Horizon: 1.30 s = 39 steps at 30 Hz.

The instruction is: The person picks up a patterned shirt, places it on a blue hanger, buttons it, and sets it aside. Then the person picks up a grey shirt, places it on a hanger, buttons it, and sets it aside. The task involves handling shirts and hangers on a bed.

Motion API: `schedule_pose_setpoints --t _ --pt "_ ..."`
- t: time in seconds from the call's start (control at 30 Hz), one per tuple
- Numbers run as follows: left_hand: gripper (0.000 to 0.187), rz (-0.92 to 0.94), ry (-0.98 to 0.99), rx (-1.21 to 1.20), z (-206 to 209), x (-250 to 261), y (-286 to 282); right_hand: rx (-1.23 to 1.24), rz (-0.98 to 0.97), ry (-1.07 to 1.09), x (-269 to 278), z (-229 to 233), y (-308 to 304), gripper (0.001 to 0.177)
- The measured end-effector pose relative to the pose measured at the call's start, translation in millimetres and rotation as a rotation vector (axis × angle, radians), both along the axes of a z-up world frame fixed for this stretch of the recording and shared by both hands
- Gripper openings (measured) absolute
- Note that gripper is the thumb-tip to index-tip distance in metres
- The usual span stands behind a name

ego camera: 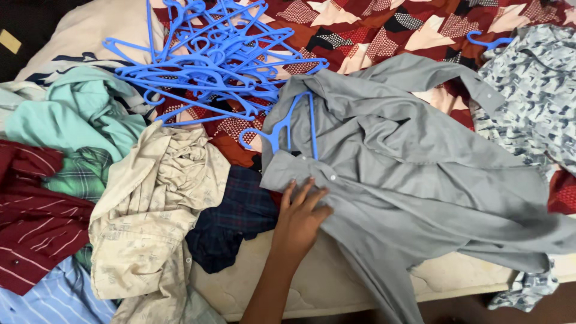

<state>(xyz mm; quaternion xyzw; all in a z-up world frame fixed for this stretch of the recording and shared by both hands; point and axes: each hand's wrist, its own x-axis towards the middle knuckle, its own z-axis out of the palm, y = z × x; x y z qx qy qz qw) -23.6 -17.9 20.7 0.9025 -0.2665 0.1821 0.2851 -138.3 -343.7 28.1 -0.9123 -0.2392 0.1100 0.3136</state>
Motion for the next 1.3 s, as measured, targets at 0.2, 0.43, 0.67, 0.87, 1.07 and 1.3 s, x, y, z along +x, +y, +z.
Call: schedule_pose_setpoints --t 0.2,0.43,0.67,0.87,1.07,1.3 --pt "0.020 -0.051 0.121 0.130 3.2 -8.2 13.7 0.201 0.157 0.418 68.6 19.4 39.0 0.016" --pt "0.029 -0.056 0.087 0.027 -7.1 -3.8 5.8 0.308 -0.360 -0.153 285.1 -2.2 103.2 0.024" --pt "0.038 -0.102 0.244 -0.017 -14.2 -2.9 12.9 -0.105 -0.531 -0.520 378.9 -25.0 163.6 0.059" --pt "0.044 -0.112 0.349 -0.064 -9.1 -1.1 11.9 0.173 -0.469 -0.720 356.0 -22.6 155.5 0.027" --pt "0.055 -0.109 0.442 0.109 14.9 -7.0 8.2 -0.067 -0.052 -0.755 252.0 22.7 102.5 0.037" --pt "0.065 0.281 -0.392 0.025 53.6 70.8 -34.1 -0.312 0.098 -0.575 200.0 44.6 82.0 0.035"
